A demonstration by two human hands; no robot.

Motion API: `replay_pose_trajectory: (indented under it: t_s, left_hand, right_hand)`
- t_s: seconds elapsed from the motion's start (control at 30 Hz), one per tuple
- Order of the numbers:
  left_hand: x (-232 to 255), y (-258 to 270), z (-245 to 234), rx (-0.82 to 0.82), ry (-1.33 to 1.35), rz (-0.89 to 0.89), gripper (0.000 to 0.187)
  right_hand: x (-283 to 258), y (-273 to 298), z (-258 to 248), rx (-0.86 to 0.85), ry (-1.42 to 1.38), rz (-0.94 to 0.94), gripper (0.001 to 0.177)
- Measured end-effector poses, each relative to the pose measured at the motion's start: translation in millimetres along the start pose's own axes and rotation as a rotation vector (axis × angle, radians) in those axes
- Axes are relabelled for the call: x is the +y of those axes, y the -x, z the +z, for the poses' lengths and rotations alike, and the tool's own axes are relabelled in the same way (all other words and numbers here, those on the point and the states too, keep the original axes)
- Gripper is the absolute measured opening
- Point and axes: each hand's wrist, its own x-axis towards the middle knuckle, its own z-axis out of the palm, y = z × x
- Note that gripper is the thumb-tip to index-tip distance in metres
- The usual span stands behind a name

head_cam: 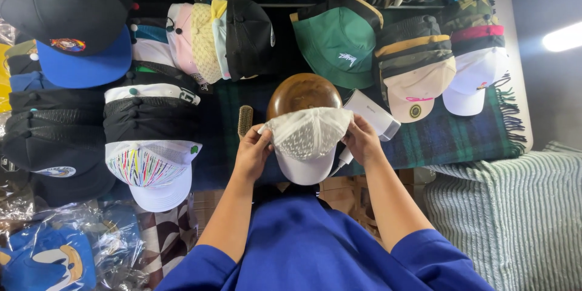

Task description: Cleaning various baseball caps using a small brush and a hair dryer while they are mounted on a hat block.

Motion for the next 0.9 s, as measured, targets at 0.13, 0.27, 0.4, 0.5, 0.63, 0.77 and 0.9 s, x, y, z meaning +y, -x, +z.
replay_pose_trajectory:
  t_s: [0.13, 0.27, 0.4, 0.5, 0.63, 0.77, 0.9]
  left_hand:
    - [4, 4, 18, 0.062, 0.024, 0.042, 0.016]
    - [12, 6, 28, 0.095, -0.016, 0.012, 0.015]
    - [15, 13, 30, 0.251, -0.213, -0.031, 0.035]
    - [35, 31, 33, 0.460, -0.750, -0.002, 0.037]
    - [32, 38, 68, 0.425, -0.658, 0.060, 0.038]
    - [24, 60, 108, 0.327, -0.741, 0.211, 0.106]
    - [22, 68, 137, 0.325, -0.744, 0.256, 0.132]
  right_hand:
    - [27, -13, -10, -0.019, 0.015, 0.043, 0.013]
    - [36, -18, -10, -0.014, -0.053, 0.107, 0.015]
    - [36, -10, -3, 0.097, 0.010, 0.292, 0.039]
    - [27, 5, 16, 0.171, 0.041, 0.331, 0.058]
    - [41, -1, 12, 0.292, 0.072, 0.275, 0.054]
    - [45, -4, 19, 0.382, 0.332, 0.079, 0.043]
    - [4, 43, 77, 0.372, 0.182, -0.041, 0.042]
